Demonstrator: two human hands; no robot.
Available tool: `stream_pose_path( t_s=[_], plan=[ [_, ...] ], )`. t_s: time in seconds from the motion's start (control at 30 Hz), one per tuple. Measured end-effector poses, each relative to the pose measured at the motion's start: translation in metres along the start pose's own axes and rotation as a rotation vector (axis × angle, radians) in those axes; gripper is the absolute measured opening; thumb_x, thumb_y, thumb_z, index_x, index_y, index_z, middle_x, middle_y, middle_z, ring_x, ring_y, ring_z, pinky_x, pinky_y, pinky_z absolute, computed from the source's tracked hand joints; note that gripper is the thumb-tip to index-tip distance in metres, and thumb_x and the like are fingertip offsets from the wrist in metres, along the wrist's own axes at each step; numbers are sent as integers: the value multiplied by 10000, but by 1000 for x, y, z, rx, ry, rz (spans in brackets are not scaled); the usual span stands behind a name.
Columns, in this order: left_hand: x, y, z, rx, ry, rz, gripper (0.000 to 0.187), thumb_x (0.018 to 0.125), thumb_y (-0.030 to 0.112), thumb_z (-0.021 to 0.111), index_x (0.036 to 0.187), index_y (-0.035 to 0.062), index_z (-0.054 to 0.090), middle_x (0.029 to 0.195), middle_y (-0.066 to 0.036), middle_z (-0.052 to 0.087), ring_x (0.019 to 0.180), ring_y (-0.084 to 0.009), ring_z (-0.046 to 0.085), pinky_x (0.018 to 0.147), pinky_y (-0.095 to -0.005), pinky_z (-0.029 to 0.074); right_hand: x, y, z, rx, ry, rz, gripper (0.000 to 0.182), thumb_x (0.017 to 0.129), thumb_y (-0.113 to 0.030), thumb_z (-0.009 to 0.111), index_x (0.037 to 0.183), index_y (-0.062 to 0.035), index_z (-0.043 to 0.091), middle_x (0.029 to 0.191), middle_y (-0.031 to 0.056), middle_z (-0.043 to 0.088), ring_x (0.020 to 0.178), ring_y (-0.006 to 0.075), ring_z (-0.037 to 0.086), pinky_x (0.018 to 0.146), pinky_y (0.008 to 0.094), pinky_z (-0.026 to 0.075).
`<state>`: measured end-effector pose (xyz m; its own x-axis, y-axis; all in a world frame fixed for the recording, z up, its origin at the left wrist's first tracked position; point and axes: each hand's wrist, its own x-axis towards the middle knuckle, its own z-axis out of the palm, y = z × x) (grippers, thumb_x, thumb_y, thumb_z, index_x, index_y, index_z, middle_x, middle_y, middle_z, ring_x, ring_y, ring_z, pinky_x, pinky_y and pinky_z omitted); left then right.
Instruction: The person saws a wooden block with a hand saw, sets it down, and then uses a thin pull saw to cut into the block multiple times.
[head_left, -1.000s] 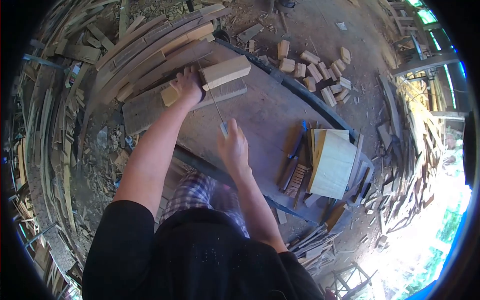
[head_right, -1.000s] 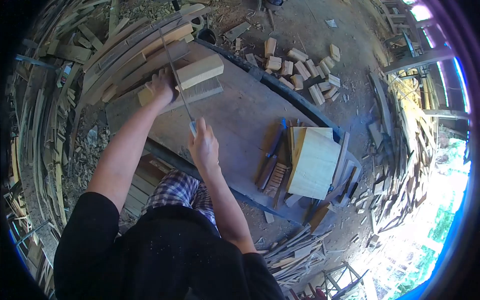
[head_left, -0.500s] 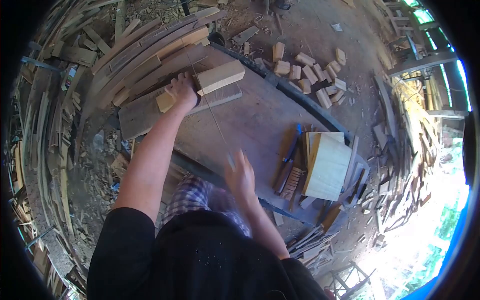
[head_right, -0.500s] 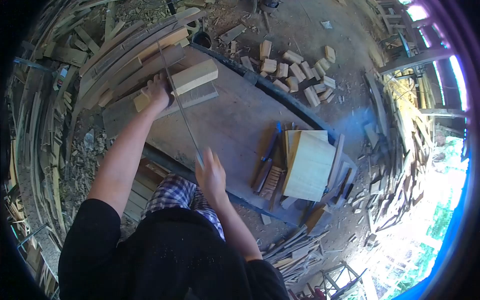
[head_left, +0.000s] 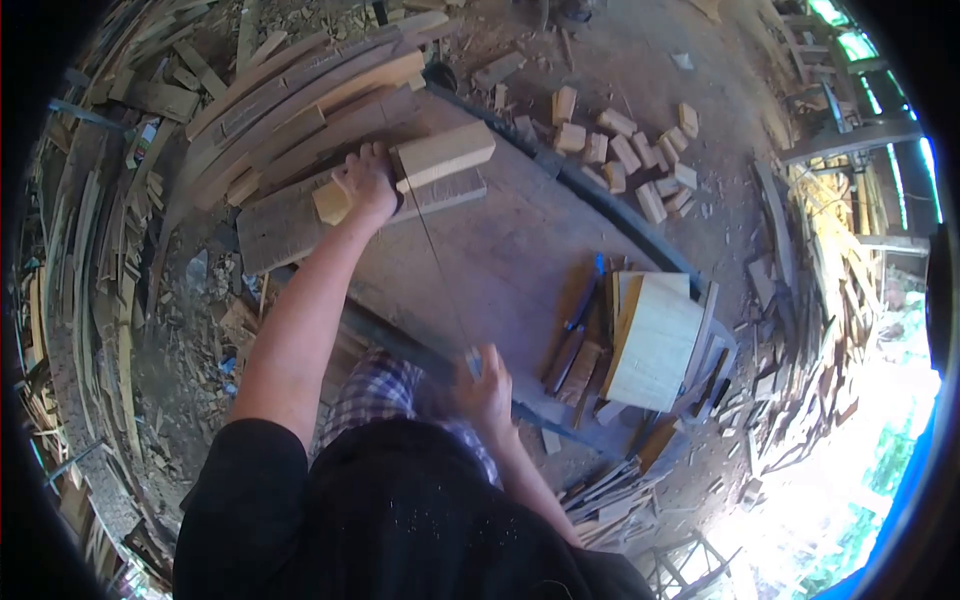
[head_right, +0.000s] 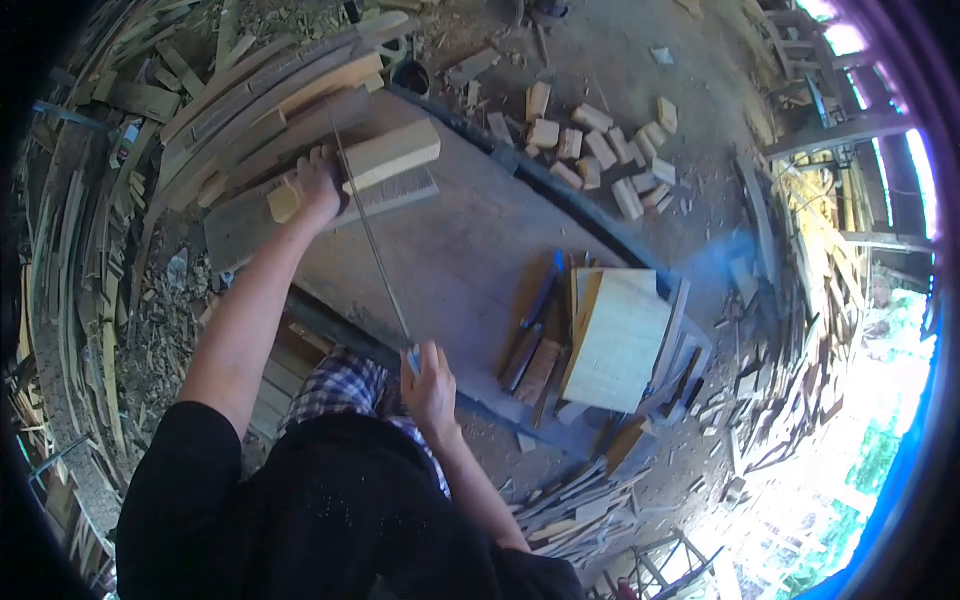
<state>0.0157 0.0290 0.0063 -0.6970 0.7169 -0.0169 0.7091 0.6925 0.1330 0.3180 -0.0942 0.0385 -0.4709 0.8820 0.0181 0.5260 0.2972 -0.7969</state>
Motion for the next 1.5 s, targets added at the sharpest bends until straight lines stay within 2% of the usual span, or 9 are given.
stream_pose_path(
  t_s=[0.2, 0.33, 0.57, 0.73, 1.0, 1.13, 1.23, 1.37, 1.5],
  plan=[
    [-2, 5, -13, 44, -15, 17, 475, 733, 132, 693, 1176, 103, 523, 1211, -102, 541, 1137, -304, 509, 908, -522, 353, 90, -26, 30, -85, -59, 9, 374, 851, -82, 656, 1184, -19, 497, 920, 232, 598, 839, 447, 616, 686, 492, 511],
    [-1, 11, -11, 25, -29, -23, 491, 734, 156, 708, 1185, 110, 520, 1211, -104, 543, 1140, -303, 513, 903, -522, 352, -2, 4, -8, -26, 36, -51, 375, 823, -59, 662, 1158, -24, 496, 898, 220, 592, 833, 440, 610, 692, 482, 514],
    [-5, 6, -21, 64, -60, 40, 499, 721, 165, 726, 1174, 113, 525, 1193, -100, 551, 1126, -302, 520, 899, -514, 358, 96, -29, 32, 11, 1, -22, 239, 853, -91, 652, 1037, -24, 515, 890, 234, 590, 827, 454, 602, 670, 500, 485],
    [1, 7, -11, 4, -65, 17, 513, 699, 129, 724, 1172, 108, 527, 1193, -98, 552, 1124, -303, 521, 899, -516, 366, 14, -2, -2, 22, 53, -15, 234, 859, -96, 651, 1045, -34, 523, 881, 233, 593, 804, 460, 597, 662, 506, 481],
    [-5, 4, -17, 38, -65, 51, 521, 683, 105, 724, 1164, 103, 524, 1200, -96, 542, 1131, -297, 516, 915, -515, 361, 100, -25, 34, -33, -11, -31, 289, 863, -100, 645, 1102, -31, 496, 883, 236, 586, 807, 469, 589, 660, 503, 487],
    [-1, 7, -15, 9, -27, 37, 488, 688, 96, 708, 1142, 90, 527, 1167, -100, 546, 1113, -297, 517, 890, -500, 365, 4, 23, 12, 22, 24, -31, 303, 858, -107, 649, 1101, -15, 492, 881, 233, 580, 811, 463, 593, 663, 509, 486],
    [-5, 0, -7, 14, -13, 98, 487, 689, 102, 704, 1142, 86, 526, 1155, -102, 547, 1101, -299, 519, 869, -490, 368, 21, 3, 19, 4, -61, 105, 290, 858, -100, 646, 1093, -19, 496, 895, 236, 583, 804, 460, 599, 665, 513, 486],
    [-4, 2, -16, 6, -29, 81, 506, 671, 102, 718, 1138, 80, 526, 1173, -110, 552, 1117, -314, 514, 886, -508, 366, 118, -39, 41, -15, 7, 27, 220, 876, -101, 631, 1021, -20, 487, 879, 246, 579, 783, 468, 596, 652, 507, 488],
    [-18, 14, -18, 53, -97, 132, 510, 668, 102, 728, 1137, 71, 531, 1204, -125, 555, 1153, -336, 497, 924, -534, 358, 91, -22, 43, 70, -4, -35, 221, 878, -102, 629, 1012, -16, 476, 862, 243, 584, 776, 468, 600, 647, 508, 488]
  ],
)
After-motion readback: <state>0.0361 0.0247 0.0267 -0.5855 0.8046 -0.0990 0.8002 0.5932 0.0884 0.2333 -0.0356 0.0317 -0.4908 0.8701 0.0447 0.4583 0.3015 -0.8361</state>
